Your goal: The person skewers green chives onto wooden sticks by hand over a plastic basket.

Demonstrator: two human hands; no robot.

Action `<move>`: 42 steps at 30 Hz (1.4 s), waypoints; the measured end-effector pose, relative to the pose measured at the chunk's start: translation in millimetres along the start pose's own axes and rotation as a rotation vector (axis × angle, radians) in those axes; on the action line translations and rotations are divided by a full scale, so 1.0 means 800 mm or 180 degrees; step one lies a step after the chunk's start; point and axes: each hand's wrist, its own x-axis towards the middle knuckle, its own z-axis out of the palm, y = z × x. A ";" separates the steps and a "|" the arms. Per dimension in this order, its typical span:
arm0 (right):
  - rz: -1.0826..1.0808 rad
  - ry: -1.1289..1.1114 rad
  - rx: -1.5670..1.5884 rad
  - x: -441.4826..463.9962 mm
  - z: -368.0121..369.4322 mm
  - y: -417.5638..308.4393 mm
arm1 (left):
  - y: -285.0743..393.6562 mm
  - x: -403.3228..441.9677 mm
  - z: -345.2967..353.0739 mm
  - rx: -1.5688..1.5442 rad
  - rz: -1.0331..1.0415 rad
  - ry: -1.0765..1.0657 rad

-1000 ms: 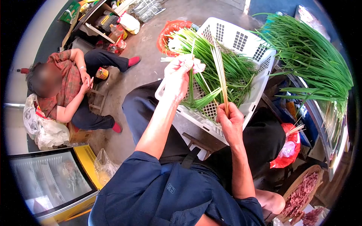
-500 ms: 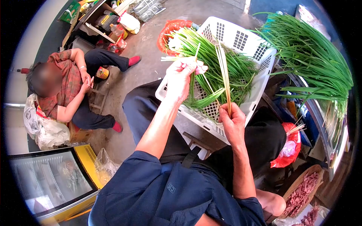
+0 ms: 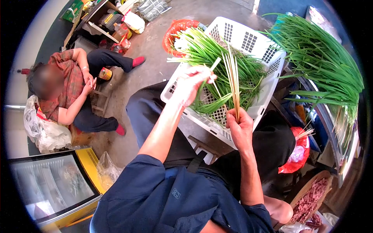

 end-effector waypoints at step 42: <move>-0.0022 0.0271 0.0131 0.007 0.003 -0.010 | 0.000 0.024 -0.026 0.0727 0.1300 0.1918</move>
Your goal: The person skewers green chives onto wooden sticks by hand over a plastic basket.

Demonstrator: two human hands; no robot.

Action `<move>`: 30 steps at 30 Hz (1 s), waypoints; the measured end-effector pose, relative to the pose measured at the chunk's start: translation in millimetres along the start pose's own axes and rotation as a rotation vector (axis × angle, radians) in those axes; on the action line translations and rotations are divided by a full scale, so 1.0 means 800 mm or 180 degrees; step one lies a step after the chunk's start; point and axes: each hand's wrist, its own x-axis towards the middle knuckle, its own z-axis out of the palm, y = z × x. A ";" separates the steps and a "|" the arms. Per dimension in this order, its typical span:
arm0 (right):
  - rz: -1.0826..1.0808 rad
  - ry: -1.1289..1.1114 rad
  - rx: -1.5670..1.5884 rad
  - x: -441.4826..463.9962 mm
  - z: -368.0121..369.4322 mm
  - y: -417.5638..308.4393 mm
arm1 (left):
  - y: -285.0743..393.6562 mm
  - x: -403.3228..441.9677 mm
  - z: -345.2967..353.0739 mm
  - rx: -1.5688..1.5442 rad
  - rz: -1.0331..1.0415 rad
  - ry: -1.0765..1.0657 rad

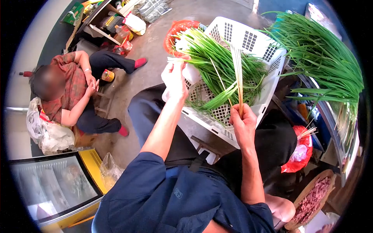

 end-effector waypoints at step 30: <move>-0.0076 -0.0397 0.0084 -0.005 0.006 0.002 | 0.029 -0.016 0.007 -0.1463 -0.0909 -0.1498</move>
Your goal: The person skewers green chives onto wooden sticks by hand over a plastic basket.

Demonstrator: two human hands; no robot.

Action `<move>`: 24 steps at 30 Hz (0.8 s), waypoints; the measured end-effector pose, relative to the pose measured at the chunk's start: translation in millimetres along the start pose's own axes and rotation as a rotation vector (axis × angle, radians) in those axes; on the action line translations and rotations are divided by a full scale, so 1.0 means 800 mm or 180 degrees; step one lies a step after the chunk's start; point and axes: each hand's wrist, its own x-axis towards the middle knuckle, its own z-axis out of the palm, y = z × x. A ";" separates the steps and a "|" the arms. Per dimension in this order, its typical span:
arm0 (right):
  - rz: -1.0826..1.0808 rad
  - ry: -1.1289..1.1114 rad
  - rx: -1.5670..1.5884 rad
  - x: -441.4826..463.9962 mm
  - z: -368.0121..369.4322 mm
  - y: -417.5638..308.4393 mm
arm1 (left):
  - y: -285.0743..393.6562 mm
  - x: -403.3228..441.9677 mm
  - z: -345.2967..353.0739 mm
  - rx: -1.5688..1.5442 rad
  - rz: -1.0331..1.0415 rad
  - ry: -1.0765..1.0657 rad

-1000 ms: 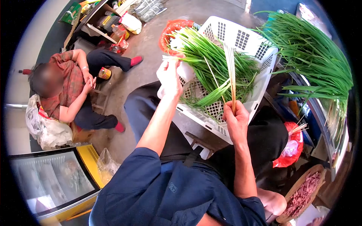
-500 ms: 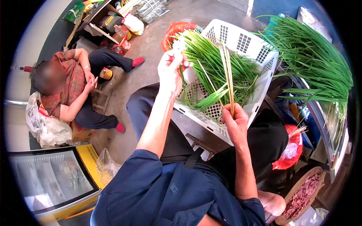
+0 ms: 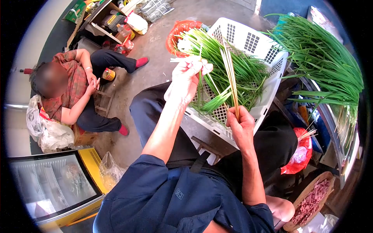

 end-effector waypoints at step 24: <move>0.0062 -0.0002 -0.0174 -0.002 -0.005 0.003 | 0.015 -0.004 -0.009 -0.0096 -0.0695 -0.0145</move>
